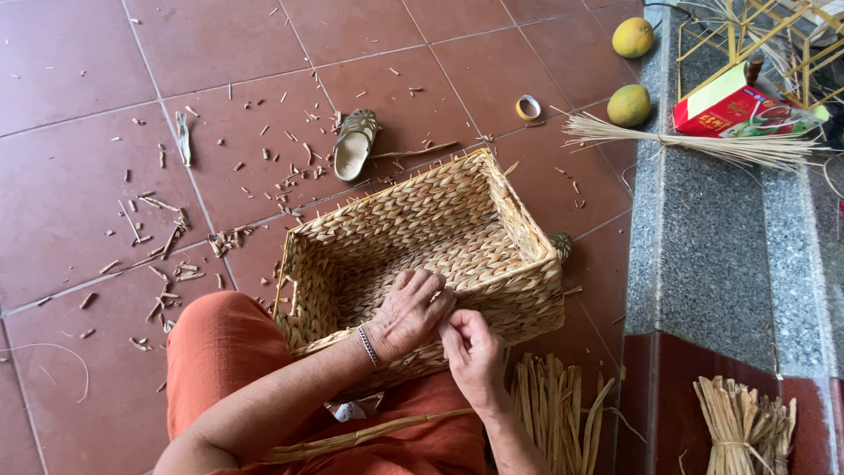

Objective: The person sits on the floor with a woven basket on their lap and weaves flat palm-leaf strips along the basket's rim, tucking each strip into the weave, pressing it down, and folding the ends over the edge. They take new strips one at a time from a bundle beside them and work around the basket's top edge.

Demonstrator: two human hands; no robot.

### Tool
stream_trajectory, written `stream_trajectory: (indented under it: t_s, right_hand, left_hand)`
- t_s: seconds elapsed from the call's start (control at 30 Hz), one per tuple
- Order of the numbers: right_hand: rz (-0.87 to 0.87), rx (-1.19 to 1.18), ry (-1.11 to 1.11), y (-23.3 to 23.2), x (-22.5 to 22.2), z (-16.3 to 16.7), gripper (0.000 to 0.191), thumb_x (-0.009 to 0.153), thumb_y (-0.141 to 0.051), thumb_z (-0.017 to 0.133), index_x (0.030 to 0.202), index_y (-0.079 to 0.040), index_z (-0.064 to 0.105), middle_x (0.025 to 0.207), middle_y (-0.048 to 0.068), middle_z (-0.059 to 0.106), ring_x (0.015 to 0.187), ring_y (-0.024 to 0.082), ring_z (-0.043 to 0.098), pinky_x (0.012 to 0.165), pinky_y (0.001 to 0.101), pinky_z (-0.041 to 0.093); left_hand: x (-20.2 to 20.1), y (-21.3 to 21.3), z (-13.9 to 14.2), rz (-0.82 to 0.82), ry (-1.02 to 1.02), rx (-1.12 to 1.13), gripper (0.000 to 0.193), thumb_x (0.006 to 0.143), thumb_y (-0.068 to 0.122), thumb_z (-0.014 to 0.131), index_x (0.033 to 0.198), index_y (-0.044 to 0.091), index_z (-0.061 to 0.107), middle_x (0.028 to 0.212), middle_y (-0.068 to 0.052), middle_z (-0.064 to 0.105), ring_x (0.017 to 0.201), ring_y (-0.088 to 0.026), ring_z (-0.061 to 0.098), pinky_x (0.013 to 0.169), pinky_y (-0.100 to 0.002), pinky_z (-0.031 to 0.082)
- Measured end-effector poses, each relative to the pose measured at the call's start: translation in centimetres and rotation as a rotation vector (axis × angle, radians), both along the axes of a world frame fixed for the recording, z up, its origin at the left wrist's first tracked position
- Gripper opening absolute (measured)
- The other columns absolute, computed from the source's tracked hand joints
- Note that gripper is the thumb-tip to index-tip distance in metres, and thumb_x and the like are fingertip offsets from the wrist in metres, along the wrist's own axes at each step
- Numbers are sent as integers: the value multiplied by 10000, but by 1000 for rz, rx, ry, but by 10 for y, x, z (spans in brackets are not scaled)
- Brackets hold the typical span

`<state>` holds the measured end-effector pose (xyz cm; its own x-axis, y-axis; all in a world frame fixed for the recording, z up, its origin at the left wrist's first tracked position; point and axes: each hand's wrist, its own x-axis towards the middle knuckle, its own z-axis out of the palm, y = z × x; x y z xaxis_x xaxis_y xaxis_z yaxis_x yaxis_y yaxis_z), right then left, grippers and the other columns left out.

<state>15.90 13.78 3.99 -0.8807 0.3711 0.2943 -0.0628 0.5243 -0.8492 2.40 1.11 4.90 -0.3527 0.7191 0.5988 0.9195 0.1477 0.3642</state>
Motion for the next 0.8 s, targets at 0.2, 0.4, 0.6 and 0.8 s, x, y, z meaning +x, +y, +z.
stream_trajectory:
  t_s: [0.2,0.4,0.6,0.8]
  right_hand:
    - [-27,292,-43,28,-16,22,256,1015,-138,619,1247,-31,626,619,-2,654,473,56,611,378,197,530]
    - [-81,440,-139,33,-21,26,339,1010,-172,663,1346,-153,625,588,-32,642,479,29,608,410,222,532]
    - [-102,219,-173,21,-24,30,404,922,-127,764,1296,-117,612,506,-19,578,442,41,512,427,227,396]
    - [-91,-34,-202,18,-29,31,415,903,-54,741,1280,-99,573,558,-37,619,486,21,525,432,219,390]
  left_hand:
    - [-15,14,-24,-115,-762,-14,298,957,323,669,980,47,779,903,-119,727,893,-225,666,860,-400,542]
    - [-60,35,-50,-250,-1473,-297,364,951,369,707,1159,78,777,1046,-61,794,944,-119,709,887,-301,565]
    - [-73,41,-53,-377,-1729,-230,257,898,247,796,1069,60,753,867,-39,701,744,-130,627,680,-290,537]
    - [-67,35,-40,-358,-659,163,151,782,72,867,916,113,810,897,-50,703,876,-207,657,732,-322,574]
